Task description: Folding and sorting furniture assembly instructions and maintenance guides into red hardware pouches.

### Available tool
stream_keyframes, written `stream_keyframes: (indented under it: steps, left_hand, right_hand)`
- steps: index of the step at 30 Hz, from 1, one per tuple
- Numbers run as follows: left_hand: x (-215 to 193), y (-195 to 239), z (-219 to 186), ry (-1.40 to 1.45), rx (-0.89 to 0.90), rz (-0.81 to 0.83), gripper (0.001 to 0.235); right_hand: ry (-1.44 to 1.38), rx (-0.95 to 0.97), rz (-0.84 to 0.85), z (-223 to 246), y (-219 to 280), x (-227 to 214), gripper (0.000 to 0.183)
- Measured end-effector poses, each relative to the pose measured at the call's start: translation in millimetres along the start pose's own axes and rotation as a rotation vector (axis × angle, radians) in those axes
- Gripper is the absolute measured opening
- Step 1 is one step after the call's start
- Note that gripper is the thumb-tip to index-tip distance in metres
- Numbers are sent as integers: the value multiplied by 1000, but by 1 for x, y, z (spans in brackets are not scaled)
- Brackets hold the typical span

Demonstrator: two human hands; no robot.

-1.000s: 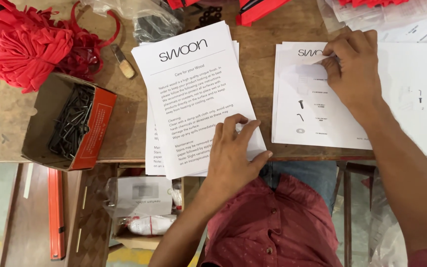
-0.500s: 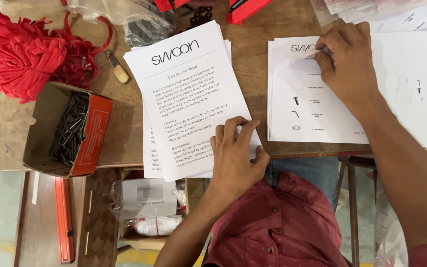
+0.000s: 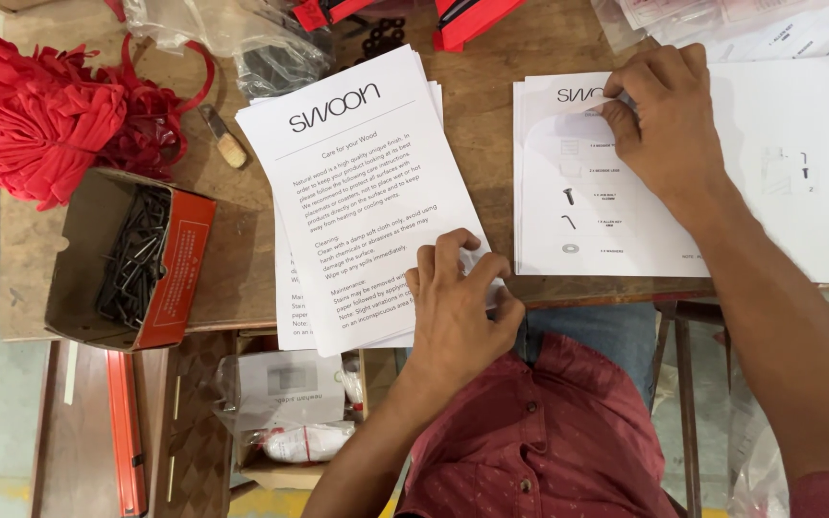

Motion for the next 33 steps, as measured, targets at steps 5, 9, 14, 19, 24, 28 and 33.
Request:
stream_keyframes:
  steps: [5, 9, 14, 19, 24, 28, 33]
  left_hand:
    - [-6, 3, -4, 43, 61, 0, 43]
    - [-10, 4, -3, 24, 85, 45, 37]
    - [-14, 11, 0, -25, 117, 122, 39]
    - [-23, 21, 6, -20, 75, 197, 49]
    - [-23, 25, 3, -73, 119, 81, 50]
    - [-24, 24, 1, -91, 92, 12, 41]
    - [-35, 24, 6, -23, 62, -97, 13]
  right_hand:
    - [-4, -6, -1, 1, 0, 0, 17]
    - [12, -11, -5, -1, 0, 2, 17]
    - [14, -7, 3, -3, 2, 4, 14]
    - [21, -24, 6, 0, 3, 2, 14]
    - [52, -108, -51, 10, 1, -4, 14]
    - [41, -70, -17, 4, 2, -1, 13]
    - [34, -70, -28, 13, -3, -5, 16]
Point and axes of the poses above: each hand's wrist, its own y-axis away from the middle knuckle, its own x-axis out of the palm, z = x × y, the point moved 8 cm from there along -y, towards the middle knuckle, and after that the axes turned 4 degrees about z, right-handed, at the moved point
